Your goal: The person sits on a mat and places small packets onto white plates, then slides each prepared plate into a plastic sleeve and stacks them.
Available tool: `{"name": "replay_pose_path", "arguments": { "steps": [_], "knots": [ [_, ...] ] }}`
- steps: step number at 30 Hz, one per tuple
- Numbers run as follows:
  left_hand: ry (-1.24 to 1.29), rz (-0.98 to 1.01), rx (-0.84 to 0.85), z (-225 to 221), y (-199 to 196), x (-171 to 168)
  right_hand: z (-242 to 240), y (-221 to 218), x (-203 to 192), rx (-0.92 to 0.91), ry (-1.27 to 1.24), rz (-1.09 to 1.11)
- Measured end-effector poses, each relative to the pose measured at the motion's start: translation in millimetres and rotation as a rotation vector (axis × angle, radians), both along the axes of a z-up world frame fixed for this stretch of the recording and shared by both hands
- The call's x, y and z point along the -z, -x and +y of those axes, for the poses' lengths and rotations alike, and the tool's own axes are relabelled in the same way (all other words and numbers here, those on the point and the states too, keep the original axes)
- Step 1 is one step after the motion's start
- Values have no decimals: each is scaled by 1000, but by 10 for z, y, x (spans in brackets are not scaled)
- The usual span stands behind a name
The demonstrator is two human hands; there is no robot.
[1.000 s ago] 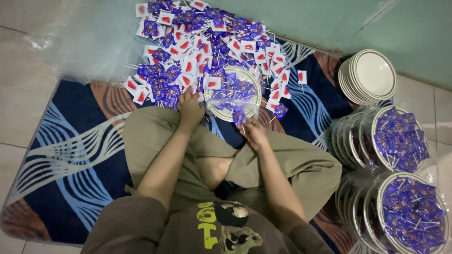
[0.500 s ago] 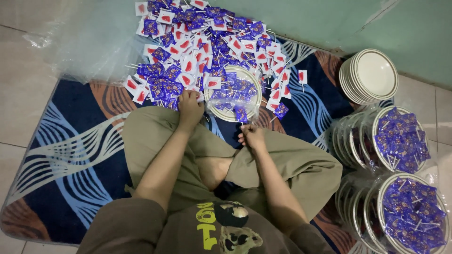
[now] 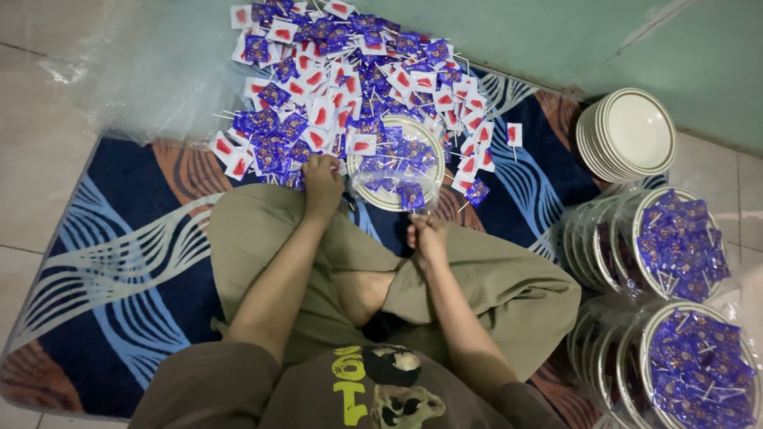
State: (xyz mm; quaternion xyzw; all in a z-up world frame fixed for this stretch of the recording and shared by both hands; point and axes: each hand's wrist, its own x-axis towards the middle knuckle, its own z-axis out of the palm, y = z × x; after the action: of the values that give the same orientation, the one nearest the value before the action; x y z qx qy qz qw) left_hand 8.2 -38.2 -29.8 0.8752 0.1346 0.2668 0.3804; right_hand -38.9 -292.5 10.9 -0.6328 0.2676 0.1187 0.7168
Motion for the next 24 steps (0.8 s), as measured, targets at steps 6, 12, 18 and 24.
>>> {"name": "replay_pose_path", "arguments": {
  "steps": [6,12,18,24],
  "knots": [
    [-7,-32,14,-28,84,-301,268,-227,151,-81,-150,104],
    [93,-69,102,22,97,-460,402,-637,595,-13,-189,60],
    [88,-129,165,-31,135,-724,467,-972,923,-36,-227,53],
    [137,-145,191,-45,134,-776,537,-1151,762,2,-233,43]
  ]
}}
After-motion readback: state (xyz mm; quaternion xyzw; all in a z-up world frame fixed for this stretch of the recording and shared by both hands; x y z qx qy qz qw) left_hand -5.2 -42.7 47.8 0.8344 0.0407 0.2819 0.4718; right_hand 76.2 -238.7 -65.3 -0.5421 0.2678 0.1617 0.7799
